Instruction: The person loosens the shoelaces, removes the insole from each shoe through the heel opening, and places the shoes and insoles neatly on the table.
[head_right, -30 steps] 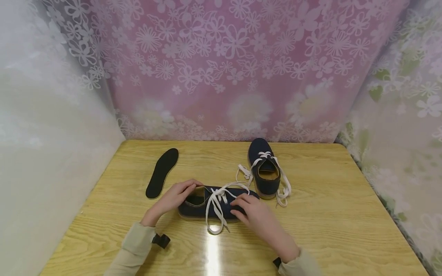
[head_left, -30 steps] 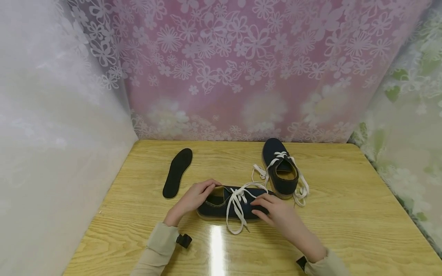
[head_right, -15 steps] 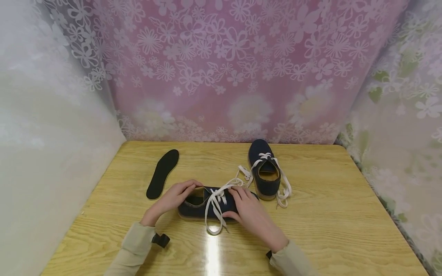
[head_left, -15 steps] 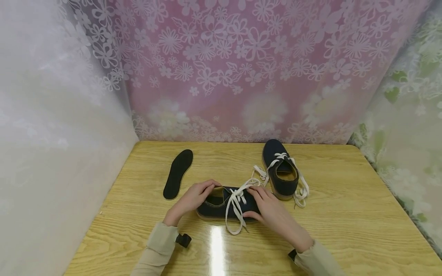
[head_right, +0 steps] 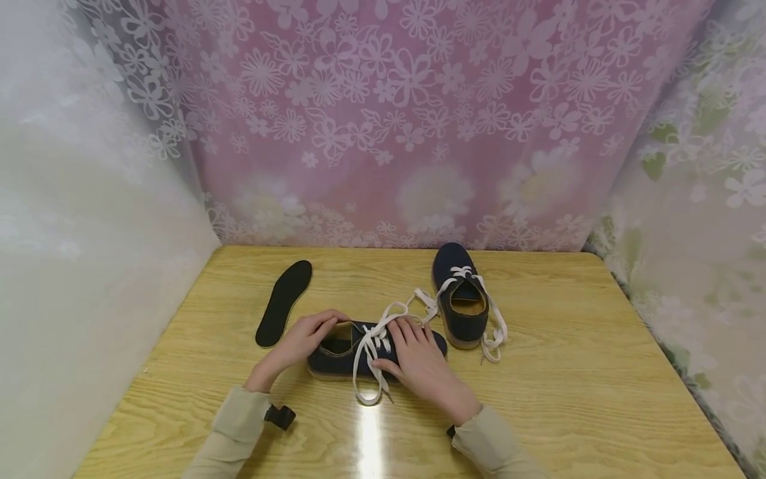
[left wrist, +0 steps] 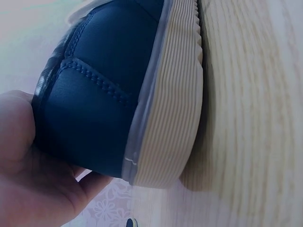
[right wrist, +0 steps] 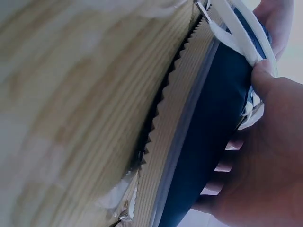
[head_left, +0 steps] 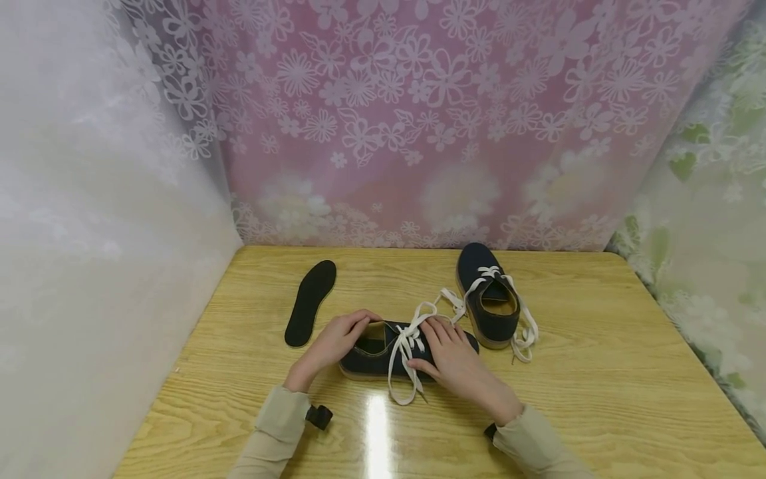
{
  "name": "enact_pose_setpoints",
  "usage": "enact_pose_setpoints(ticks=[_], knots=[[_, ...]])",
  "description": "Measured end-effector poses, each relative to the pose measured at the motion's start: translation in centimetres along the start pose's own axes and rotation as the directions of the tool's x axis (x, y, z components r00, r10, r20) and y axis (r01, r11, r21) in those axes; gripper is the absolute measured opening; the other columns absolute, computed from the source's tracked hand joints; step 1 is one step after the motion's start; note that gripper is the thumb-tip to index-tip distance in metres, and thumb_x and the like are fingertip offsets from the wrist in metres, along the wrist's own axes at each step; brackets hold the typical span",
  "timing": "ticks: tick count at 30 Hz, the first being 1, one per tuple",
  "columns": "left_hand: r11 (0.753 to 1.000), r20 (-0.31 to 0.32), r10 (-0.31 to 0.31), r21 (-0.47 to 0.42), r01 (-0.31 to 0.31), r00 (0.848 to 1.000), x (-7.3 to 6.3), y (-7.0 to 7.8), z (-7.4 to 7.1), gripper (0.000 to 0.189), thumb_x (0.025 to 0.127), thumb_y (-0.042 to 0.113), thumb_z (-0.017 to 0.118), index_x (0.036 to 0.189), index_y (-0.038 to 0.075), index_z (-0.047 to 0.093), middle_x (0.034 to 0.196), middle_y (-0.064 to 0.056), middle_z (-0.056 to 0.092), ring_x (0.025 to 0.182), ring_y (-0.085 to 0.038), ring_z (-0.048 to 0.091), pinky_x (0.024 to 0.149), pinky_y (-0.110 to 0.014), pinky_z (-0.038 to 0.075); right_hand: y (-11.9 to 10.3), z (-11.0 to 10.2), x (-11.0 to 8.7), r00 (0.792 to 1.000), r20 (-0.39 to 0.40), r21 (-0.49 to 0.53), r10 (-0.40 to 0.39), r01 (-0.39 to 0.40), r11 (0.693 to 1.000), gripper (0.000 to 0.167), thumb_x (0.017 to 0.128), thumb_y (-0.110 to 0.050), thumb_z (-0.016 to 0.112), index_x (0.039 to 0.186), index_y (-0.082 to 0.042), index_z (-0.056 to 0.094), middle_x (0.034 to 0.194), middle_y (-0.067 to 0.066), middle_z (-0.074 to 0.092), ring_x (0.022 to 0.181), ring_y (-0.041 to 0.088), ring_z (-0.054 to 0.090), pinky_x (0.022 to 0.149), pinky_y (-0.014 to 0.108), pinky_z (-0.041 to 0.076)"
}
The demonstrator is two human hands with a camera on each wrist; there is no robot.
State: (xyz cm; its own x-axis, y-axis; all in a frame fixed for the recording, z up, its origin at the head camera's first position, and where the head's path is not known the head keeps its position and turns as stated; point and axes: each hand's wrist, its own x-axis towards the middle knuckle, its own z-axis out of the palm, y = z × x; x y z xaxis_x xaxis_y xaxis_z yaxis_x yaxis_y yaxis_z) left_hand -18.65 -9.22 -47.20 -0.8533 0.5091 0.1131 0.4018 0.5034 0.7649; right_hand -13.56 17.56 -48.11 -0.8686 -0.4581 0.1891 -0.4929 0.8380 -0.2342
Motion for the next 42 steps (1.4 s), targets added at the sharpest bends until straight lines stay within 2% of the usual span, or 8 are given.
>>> enact_pose_setpoints(ticks=[3, 10, 14, 18, 20, 26, 36, 42], knots=[[1.0, -0.001, -0.01, 0.014, 0.01, 1.0, 0.0, 0.2, -0.1, 0.031, 0.111, 0.018, 0.042, 0.129, 0.014, 0.067, 0.103, -0.01, 0.07, 0.062, -0.011, 0.038, 0.079, -0.035, 0.043, 0.0, 0.1, 0.1, 1.0, 0.002, -0.003, 0.0, 0.0, 1.0, 0.078, 0.097, -0.053, 0.062, 0.15, 0.001, 0.043, 0.151, 0.025, 0.044, 0.143, 0.043, 0.038, 0.112, 0.064, 0.033], [0.998, -0.003, 0.003, 0.065, -0.003, 1.0, -0.1, 0.5, -0.3, 0.03, 0.11, 0.021, 0.046, 0.129, 0.014, 0.068, 0.072, -0.01, 0.058, 0.047, -0.007, 0.026, 0.057, -0.027, 0.036, 0.3, 0.0, 0.1, 1.0, 0.008, 0.012, -0.005, 0.005, 1.0, 0.078, 0.096, -0.051, 0.064, 0.15, 0.001, 0.043, 0.151, 0.024, 0.044, 0.143, 0.042, 0.038, 0.114, 0.063, 0.03], [0.996, -0.038, 0.024, 0.087, -0.021, 0.999, -0.1, 0.7, -0.2, 0.028, 0.109, 0.022, 0.05, 0.127, 0.014, 0.07, 0.094, -0.006, 0.072, 0.052, -0.008, 0.04, 0.06, -0.027, 0.041, 0.4, -0.1, 0.0, 1.0, 0.019, 0.021, -0.008, 0.008, 1.0, 0.077, 0.096, -0.051, 0.063, 0.15, 0.001, 0.043, 0.151, 0.024, 0.043, 0.143, 0.042, 0.037, 0.115, 0.063, 0.03], [0.998, -0.087, 0.029, 0.049, -0.025, 0.996, -0.2, 1.3, -0.3, 0.027, 0.108, 0.021, 0.052, 0.125, 0.011, 0.07, 0.118, -0.003, 0.073, 0.088, -0.016, 0.069, 0.083, -0.036, 0.056, 0.3, -0.3, 0.1, 0.999, 0.034, 0.02, -0.01, 0.009, 1.0, 0.075, 0.097, -0.05, 0.062, 0.15, 0.001, 0.043, 0.152, 0.024, 0.043, 0.144, 0.042, 0.036, 0.115, 0.062, 0.029], [0.999, -0.115, 0.034, 0.026, -0.032, 0.993, -0.2, 1.6, -0.4, 0.026, 0.107, 0.02, 0.054, 0.125, 0.011, 0.07, 0.12, -0.003, 0.072, 0.105, -0.019, 0.069, 0.092, -0.041, 0.056, 0.3, -0.4, 0.1, 0.999, 0.053, 0.02, -0.009, 0.008, 1.0, 0.073, 0.099, -0.048, 0.06, 0.15, 0.001, 0.043, 0.152, 0.024, 0.042, 0.144, 0.042, 0.036, 0.116, 0.062, 0.028], [0.996, -0.165, 0.073, 0.064, -0.064, 0.984, -0.1, 3.2, -0.3, 0.022, 0.104, 0.018, 0.06, 0.123, 0.016, 0.071, 0.12, -0.001, 0.071, 0.109, -0.019, 0.068, 0.094, -0.042, 0.056, 0.1, -0.8, 0.1, 0.997, 0.076, 0.034, -0.009, 0.006, 0.999, 0.06, 0.104, -0.036, 0.056, 0.147, 0.004, 0.045, 0.15, 0.027, 0.044, 0.142, 0.045, 0.038, 0.115, 0.064, 0.028], [0.939, 0.049, 0.22, 0.26, -0.225, 0.974, 0.7, 5.5, 1.3, 0.026, 0.099, 0.023, 0.07, 0.125, 0.02, 0.07, 0.139, -0.004, 0.059, 0.129, -0.025, 0.055, 0.104, -0.043, 0.049, 0.3, -1.2, 0.3, 0.997, 0.073, 0.042, -0.02, 0.017, 0.999, 0.056, 0.104, -0.033, 0.057, 0.145, 0.004, 0.048, 0.147, 0.026, 0.048, 0.139, 0.045, 0.042, 0.112, 0.067, 0.031], [0.944, -0.013, 0.192, 0.275, -0.181, 0.981, 0.6, 5.5, 1.4, 0.021, 0.103, 0.017, 0.063, 0.123, 0.014, 0.065, 0.139, -0.007, 0.058, 0.123, -0.025, 0.059, 0.097, -0.04, 0.053, 0.4, -1.1, 0.5, 0.995, 0.103, 0.062, -0.008, 0.002, 0.998, 0.057, 0.105, -0.034, 0.056, 0.147, 0.003, 0.046, 0.149, 0.026, 0.045, 0.141, 0.044, 0.04, 0.113, 0.066, 0.029]])
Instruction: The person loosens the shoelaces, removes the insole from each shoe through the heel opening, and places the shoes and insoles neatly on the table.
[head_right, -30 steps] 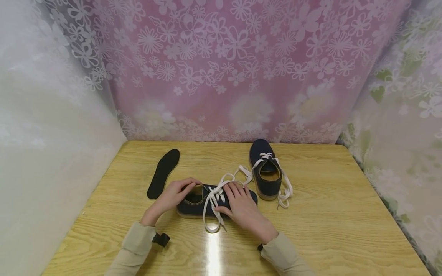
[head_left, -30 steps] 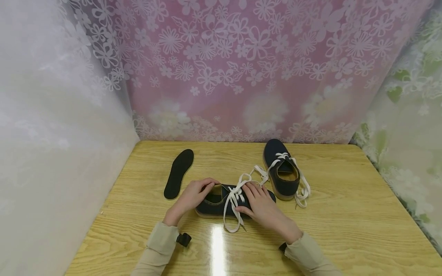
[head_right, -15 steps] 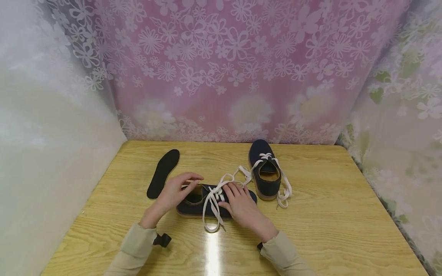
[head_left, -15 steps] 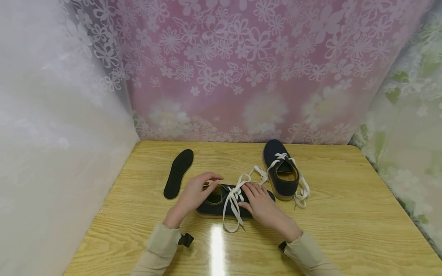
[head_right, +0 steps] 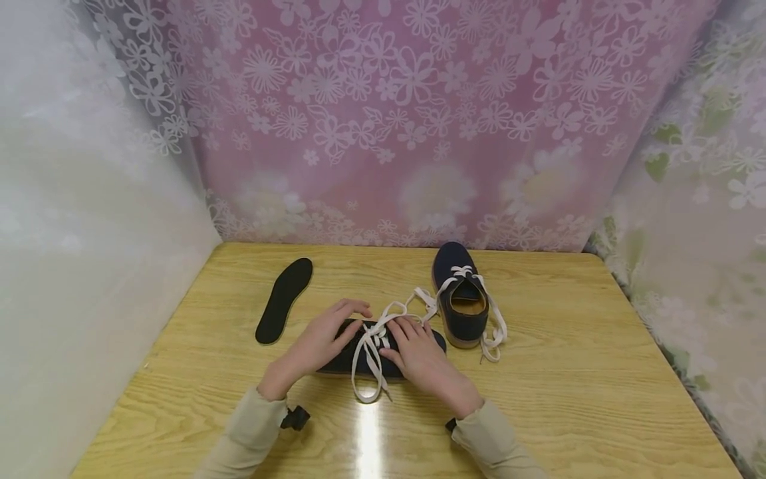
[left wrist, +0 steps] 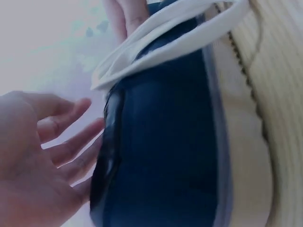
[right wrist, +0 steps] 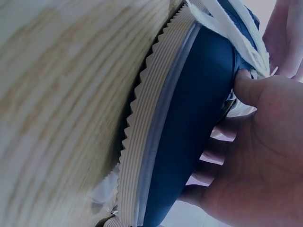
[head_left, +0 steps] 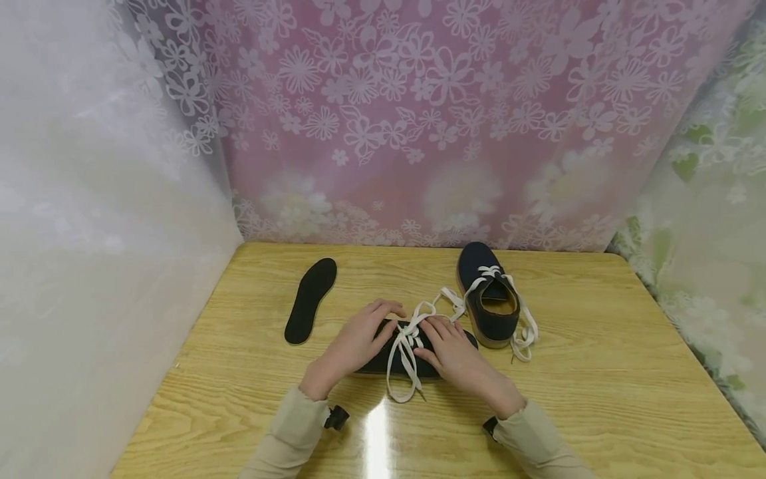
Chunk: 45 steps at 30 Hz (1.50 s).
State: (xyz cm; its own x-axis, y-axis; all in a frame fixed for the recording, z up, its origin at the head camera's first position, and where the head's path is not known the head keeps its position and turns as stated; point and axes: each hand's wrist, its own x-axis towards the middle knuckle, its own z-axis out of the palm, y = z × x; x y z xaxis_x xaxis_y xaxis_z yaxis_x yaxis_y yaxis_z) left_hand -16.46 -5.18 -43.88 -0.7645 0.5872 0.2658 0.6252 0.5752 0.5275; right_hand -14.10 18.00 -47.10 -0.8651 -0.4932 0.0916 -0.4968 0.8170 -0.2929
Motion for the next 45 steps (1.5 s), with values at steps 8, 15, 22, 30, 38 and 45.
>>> enact_pose_setpoints(ticks=[8, 15, 22, 30, 38, 45], knots=[[0.997, 0.018, 0.039, 0.066, -0.04, 0.999, -0.3, -0.2, -0.2, 0.014, 0.09, 0.025, 0.08, 0.092, 0.02, 0.066, 0.134, -0.007, 0.061, 0.121, -0.028, 0.059, 0.096, -0.041, 0.052, 0.1, 0.1, -0.2, 1.0, -0.015, -0.012, -0.005, 0.005, 1.0, 0.059, 0.104, -0.035, 0.057, 0.148, 0.003, 0.046, 0.149, 0.026, 0.045, 0.141, 0.045, 0.04, 0.113, 0.067, 0.029], [0.995, 0.009, 0.082, 0.059, -0.082, 0.997, -0.1, -0.1, 0.1, 0.008, 0.089, 0.03, 0.08, 0.095, 0.027, 0.077, 0.144, -0.005, 0.056, 0.134, -0.028, 0.049, 0.109, -0.048, 0.044, 0.2, 0.0, -0.1, 0.999, -0.026, -0.009, -0.028, 0.027, 1.0, 0.058, 0.103, -0.032, 0.059, 0.147, 0.004, 0.045, 0.148, 0.028, 0.045, 0.139, 0.046, 0.041, 0.112, 0.068, 0.029], [0.977, 0.017, 0.139, 0.159, -0.14, 0.99, -0.2, -0.1, -0.1, 0.009, 0.085, 0.024, 0.083, 0.092, 0.025, 0.079, 0.142, -0.01, 0.057, 0.134, -0.031, 0.049, 0.107, -0.048, 0.045, 0.2, 0.1, -0.2, 0.999, -0.031, -0.011, -0.031, 0.03, 0.999, 0.058, 0.104, -0.033, 0.059, 0.147, 0.004, 0.046, 0.148, 0.027, 0.046, 0.139, 0.045, 0.042, 0.112, 0.067, 0.03], [0.989, 0.019, 0.121, 0.078, -0.122, 0.992, -0.3, -0.5, -0.7, 0.003, 0.095, 0.021, 0.071, 0.098, 0.019, 0.072, 0.132, -0.004, 0.063, 0.12, -0.021, 0.06, 0.098, -0.034, 0.052, 0.2, 0.2, -0.1, 0.999, -0.03, -0.018, -0.029, 0.029, 0.999, 0.058, 0.104, -0.033, 0.059, 0.147, 0.004, 0.046, 0.148, 0.027, 0.046, 0.14, 0.045, 0.042, 0.112, 0.067, 0.03], [0.999, -0.02, 0.052, -0.014, -0.052, 0.998, -0.2, -0.8, -1.4, 0.007, 0.105, 0.018, 0.056, 0.107, 0.016, 0.063, 0.113, 0.003, 0.071, 0.096, -0.012, 0.069, 0.078, -0.026, 0.055, 0.1, 0.1, -0.2, 0.999, -0.04, -0.005, -0.019, 0.019, 1.0, 0.059, 0.104, -0.033, 0.058, 0.148, 0.003, 0.045, 0.148, 0.027, 0.046, 0.14, 0.045, 0.04, 0.113, 0.067, 0.029], [0.984, -0.241, 0.006, -0.173, -0.049, 0.971, -0.7, -1.2, -3.6, 0.008, 0.107, 0.011, 0.051, 0.111, 0.008, 0.056, 0.107, -0.002, 0.074, 0.06, -0.011, 0.055, 0.058, -0.024, 0.045, -0.1, 0.1, -0.2, 0.999, -0.034, 0.006, -0.016, 0.017, 1.0, 0.061, 0.103, -0.033, 0.058, 0.15, 0.003, 0.043, 0.149, 0.028, 0.045, 0.141, 0.046, 0.04, 0.115, 0.065, 0.028]])
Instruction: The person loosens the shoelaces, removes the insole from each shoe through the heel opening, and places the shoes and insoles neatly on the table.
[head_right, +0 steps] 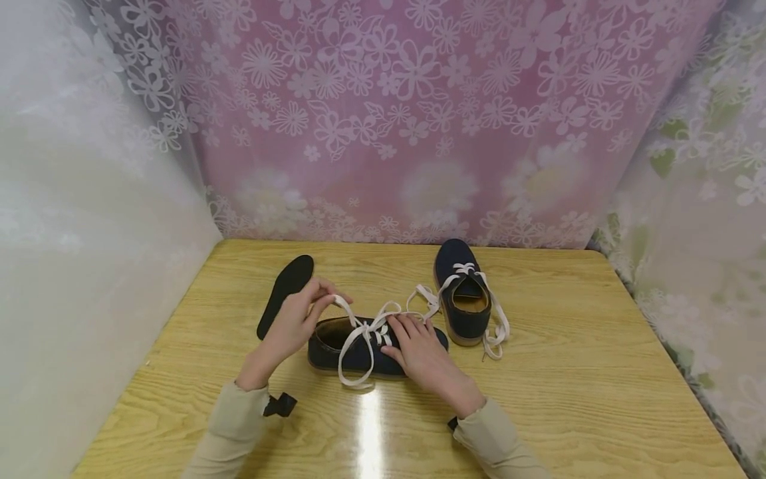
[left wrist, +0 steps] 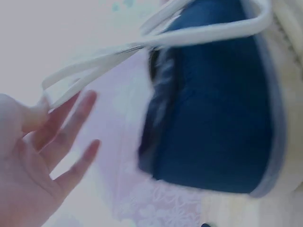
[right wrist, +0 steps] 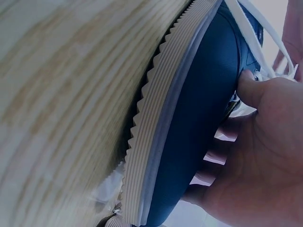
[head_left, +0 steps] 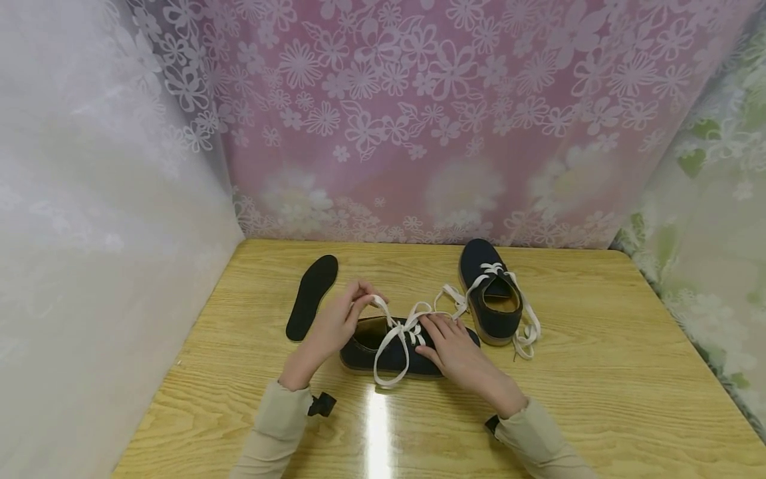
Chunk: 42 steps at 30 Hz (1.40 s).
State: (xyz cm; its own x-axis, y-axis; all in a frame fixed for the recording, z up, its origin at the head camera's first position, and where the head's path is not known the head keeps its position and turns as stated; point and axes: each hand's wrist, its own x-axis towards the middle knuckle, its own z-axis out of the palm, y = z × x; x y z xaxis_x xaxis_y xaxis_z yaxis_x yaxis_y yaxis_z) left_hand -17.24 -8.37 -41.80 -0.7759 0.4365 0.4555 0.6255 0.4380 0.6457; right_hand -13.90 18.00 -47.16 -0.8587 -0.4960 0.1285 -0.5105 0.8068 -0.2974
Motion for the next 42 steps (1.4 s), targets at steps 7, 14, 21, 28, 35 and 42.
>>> enact_pose_setpoints(ticks=[7, 14, 21, 28, 35, 42], knots=[[0.99, -0.154, 0.021, -0.131, -0.042, 0.988, 0.0, -0.4, -2.0, 0.006, 0.105, 0.004, 0.053, 0.111, 0.004, 0.055, 0.09, -0.004, 0.073, 0.085, -0.021, 0.072, 0.077, -0.034, 0.056, 0.1, 0.2, 0.0, 1.0, -0.01, 0.005, -0.003, 0.003, 1.0, 0.062, 0.103, -0.033, 0.059, 0.151, 0.002, 0.042, 0.15, 0.027, 0.045, 0.141, 0.046, 0.04, 0.115, 0.065, 0.028], [0.987, 0.045, -0.08, -0.136, 0.085, 0.996, 0.0, -0.5, -1.1, 0.016, 0.107, 0.019, 0.053, 0.111, 0.007, 0.062, 0.077, -0.002, 0.065, 0.068, -0.025, 0.068, 0.064, -0.028, 0.053, 0.1, 0.1, 0.0, 1.0, -0.007, 0.015, -0.005, 0.005, 1.0, 0.061, 0.104, -0.033, 0.058, 0.151, 0.002, 0.041, 0.151, 0.026, 0.044, 0.142, 0.046, 0.039, 0.115, 0.065, 0.027], [0.994, 0.238, -0.105, -0.002, 0.108, 0.966, -0.2, 0.2, 0.6, 0.02, 0.104, 0.027, 0.059, 0.106, 0.013, 0.074, 0.088, -0.001, 0.071, 0.064, -0.01, 0.066, 0.064, -0.025, 0.055, 0.1, 0.0, 0.0, 1.0, 0.011, 0.019, 0.005, -0.006, 1.0, 0.061, 0.105, -0.034, 0.055, 0.152, 0.002, 0.04, 0.152, 0.026, 0.043, 0.143, 0.046, 0.037, 0.114, 0.067, 0.026], [0.97, 0.188, -0.066, 0.242, 0.019, 0.98, -0.4, 0.7, 2.7, 0.007, 0.094, 0.023, 0.076, 0.098, 0.019, 0.07, 0.093, 0.005, 0.064, 0.074, -0.005, 0.062, 0.065, -0.019, 0.051, 0.2, 0.0, 0.0, 1.0, 0.012, 0.024, -0.003, 0.003, 1.0, 0.062, 0.105, -0.034, 0.056, 0.153, 0.002, 0.04, 0.152, 0.026, 0.043, 0.143, 0.046, 0.037, 0.114, 0.067, 0.026], [0.943, 0.16, -0.056, 0.332, 0.0, 0.985, -0.5, 1.3, 3.7, 0.01, 0.093, 0.018, 0.076, 0.096, 0.016, 0.067, 0.091, 0.002, 0.061, 0.073, -0.008, 0.061, 0.06, -0.019, 0.049, 0.2, 0.1, 0.0, 1.0, 0.011, 0.019, -0.002, 0.002, 1.0, 0.062, 0.105, -0.034, 0.055, 0.153, 0.001, 0.039, 0.152, 0.026, 0.042, 0.143, 0.045, 0.037, 0.114, 0.067, 0.026], [0.926, 0.147, -0.081, 0.377, 0.02, 0.986, -0.5, 1.1, 3.5, 0.005, 0.095, 0.016, 0.074, 0.094, 0.019, 0.07, 0.087, 0.005, 0.064, 0.068, -0.008, 0.059, 0.058, -0.021, 0.047, 0.1, 0.1, 0.0, 1.0, 0.01, 0.006, 0.005, -0.005, 1.0, 0.058, 0.105, -0.036, 0.055, 0.148, 0.001, 0.045, 0.149, 0.026, 0.046, 0.142, 0.044, 0.039, 0.114, 0.067, 0.026]])
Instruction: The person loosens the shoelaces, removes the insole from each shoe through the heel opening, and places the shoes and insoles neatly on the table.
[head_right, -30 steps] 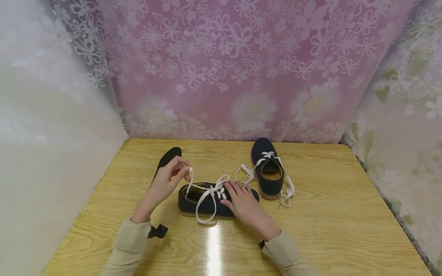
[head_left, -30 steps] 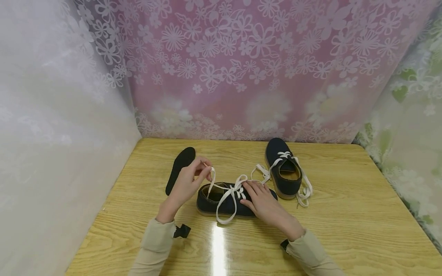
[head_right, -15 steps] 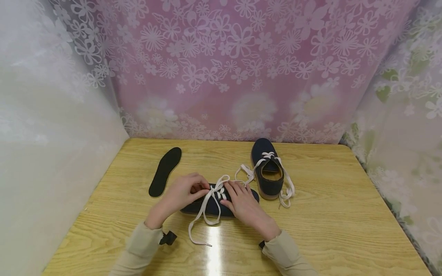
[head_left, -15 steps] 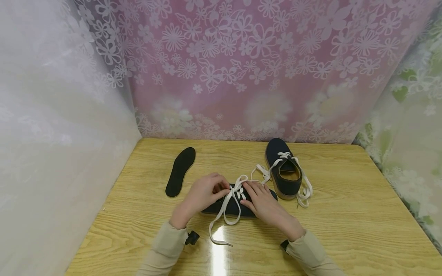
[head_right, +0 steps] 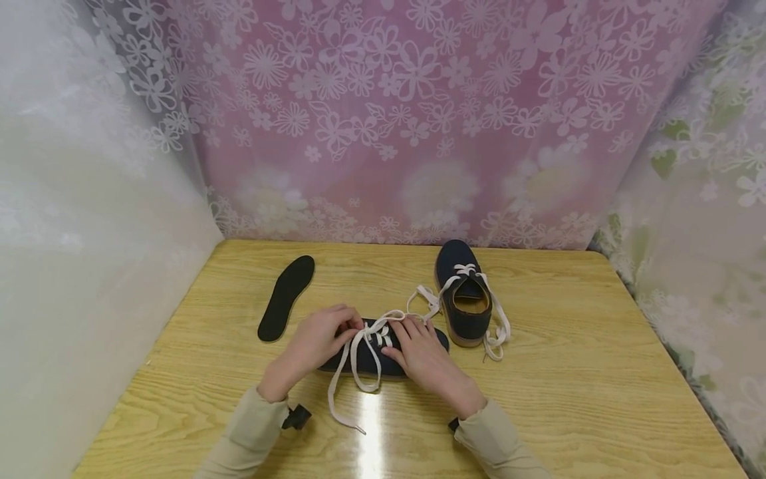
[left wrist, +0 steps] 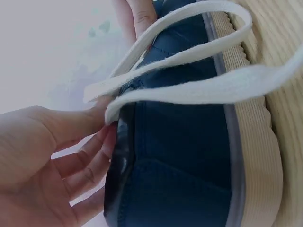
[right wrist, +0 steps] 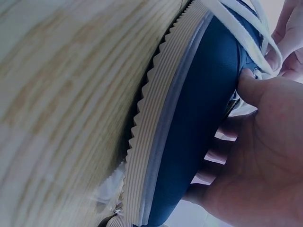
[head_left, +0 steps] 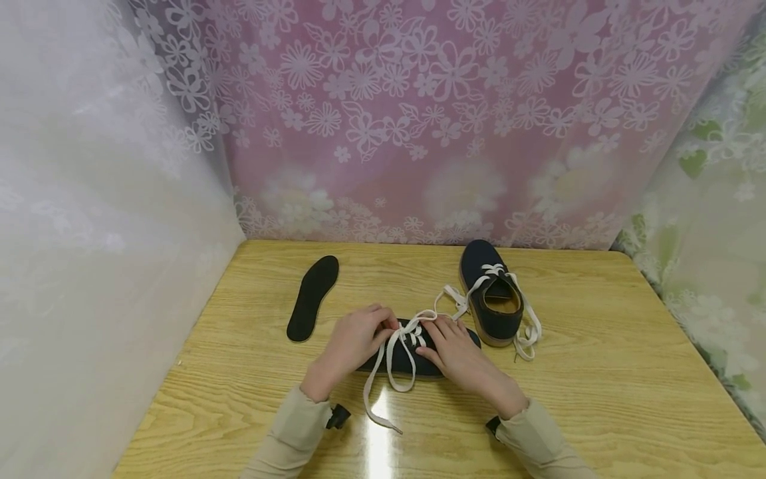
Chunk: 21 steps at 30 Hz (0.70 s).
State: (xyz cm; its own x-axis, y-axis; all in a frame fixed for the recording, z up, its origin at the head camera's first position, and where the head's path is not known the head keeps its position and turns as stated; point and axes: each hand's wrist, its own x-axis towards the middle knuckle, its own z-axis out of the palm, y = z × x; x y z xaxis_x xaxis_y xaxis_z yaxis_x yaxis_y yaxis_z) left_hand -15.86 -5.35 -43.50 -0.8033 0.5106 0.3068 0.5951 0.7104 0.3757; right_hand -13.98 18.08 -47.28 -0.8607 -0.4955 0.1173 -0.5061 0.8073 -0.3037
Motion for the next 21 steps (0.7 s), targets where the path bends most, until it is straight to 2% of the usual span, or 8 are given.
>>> enact_pose_setpoints(ticks=[3, 6, 10, 12, 13, 15, 18, 21], knots=[[1.0, -0.029, 0.009, -0.003, -0.009, 1.0, -0.1, -0.4, -0.4, 0.002, 0.097, 0.021, 0.07, 0.096, 0.02, 0.069, 0.089, 0.005, 0.064, 0.065, -0.007, 0.056, 0.055, -0.021, 0.044, 0.0, 0.1, 0.0, 1.0, 0.0, -0.003, 0.004, -0.004, 1.0, 0.057, 0.105, -0.036, 0.055, 0.147, 0.001, 0.047, 0.147, 0.026, 0.047, 0.141, 0.044, 0.04, 0.114, 0.067, 0.027], [1.0, -0.121, 0.006, -0.025, -0.009, 0.993, -0.1, -1.1, -1.4, 0.005, 0.097, 0.023, 0.069, 0.097, 0.018, 0.066, 0.092, 0.003, 0.064, 0.065, -0.01, 0.057, 0.053, -0.021, 0.042, -0.1, 0.1, 0.0, 1.0, 0.005, 0.001, 0.008, -0.008, 1.0, 0.057, 0.105, -0.036, 0.055, 0.147, 0.002, 0.046, 0.149, 0.026, 0.045, 0.142, 0.044, 0.039, 0.115, 0.066, 0.026], [0.998, -0.272, -0.051, -0.05, 0.039, 0.961, -0.3, -2.1, -3.4, 0.008, 0.095, 0.017, 0.072, 0.097, 0.016, 0.064, 0.096, 0.0, 0.065, 0.071, -0.015, 0.064, 0.051, -0.025, 0.044, 0.0, 0.1, 0.1, 1.0, 0.003, 0.009, 0.003, -0.003, 1.0, 0.061, 0.105, -0.035, 0.055, 0.152, 0.001, 0.041, 0.152, 0.026, 0.042, 0.143, 0.044, 0.037, 0.115, 0.066, 0.025], [0.996, -0.299, -0.089, -0.057, 0.076, 0.95, -0.4, -2.6, -4.2, 0.009, 0.095, 0.016, 0.072, 0.097, 0.016, 0.063, 0.097, -0.001, 0.066, 0.075, -0.017, 0.066, 0.053, -0.028, 0.046, 0.0, 0.2, 0.1, 1.0, -0.004, 0.014, -0.005, 0.005, 1.0, 0.063, 0.105, -0.036, 0.056, 0.154, 0.0, 0.038, 0.153, 0.024, 0.042, 0.143, 0.044, 0.037, 0.116, 0.066, 0.025], [0.994, -0.297, -0.102, -0.069, 0.086, 0.949, -0.5, -2.9, -4.5, 0.01, 0.094, 0.014, 0.073, 0.097, 0.015, 0.063, 0.098, -0.001, 0.066, 0.08, -0.018, 0.067, 0.056, -0.03, 0.048, 0.0, 0.2, 0.1, 1.0, -0.009, 0.017, -0.008, 0.008, 1.0, 0.064, 0.105, -0.036, 0.056, 0.155, -0.001, 0.037, 0.153, 0.024, 0.042, 0.143, 0.044, 0.037, 0.116, 0.065, 0.025], [0.991, -0.259, -0.12, -0.094, 0.098, 0.959, -0.7, -3.2, -4.9, 0.01, 0.095, 0.014, 0.073, 0.097, 0.015, 0.063, 0.097, 0.0, 0.068, 0.085, -0.019, 0.069, 0.062, -0.032, 0.052, 0.0, 0.2, 0.1, 1.0, -0.011, 0.02, -0.012, 0.012, 1.0, 0.066, 0.104, -0.036, 0.056, 0.157, -0.003, 0.034, 0.153, 0.023, 0.042, 0.143, 0.044, 0.037, 0.116, 0.065, 0.025], [0.984, -0.149, -0.118, -0.147, 0.096, 0.982, -0.8, -3.3, -5.1, 0.009, 0.098, 0.018, 0.07, 0.102, 0.014, 0.063, 0.096, 0.001, 0.07, 0.085, -0.017, 0.07, 0.067, -0.034, 0.055, 0.0, 0.2, 0.0, 1.0, -0.014, 0.026, -0.012, 0.013, 1.0, 0.066, 0.104, -0.036, 0.056, 0.157, -0.004, 0.034, 0.153, 0.023, 0.042, 0.143, 0.044, 0.037, 0.116, 0.065, 0.025], [0.971, -0.013, -0.109, -0.214, 0.103, 0.994, -0.6, -3.0, -4.7, 0.015, 0.102, 0.026, 0.064, 0.111, 0.014, 0.062, 0.09, 0.001, 0.072, 0.08, -0.017, 0.071, 0.067, -0.03, 0.055, 0.0, 0.2, 0.0, 1.0, -0.02, 0.016, -0.009, 0.01, 1.0, 0.065, 0.104, -0.035, 0.056, 0.156, -0.003, 0.036, 0.152, 0.023, 0.043, 0.143, 0.044, 0.038, 0.115, 0.066, 0.026]])
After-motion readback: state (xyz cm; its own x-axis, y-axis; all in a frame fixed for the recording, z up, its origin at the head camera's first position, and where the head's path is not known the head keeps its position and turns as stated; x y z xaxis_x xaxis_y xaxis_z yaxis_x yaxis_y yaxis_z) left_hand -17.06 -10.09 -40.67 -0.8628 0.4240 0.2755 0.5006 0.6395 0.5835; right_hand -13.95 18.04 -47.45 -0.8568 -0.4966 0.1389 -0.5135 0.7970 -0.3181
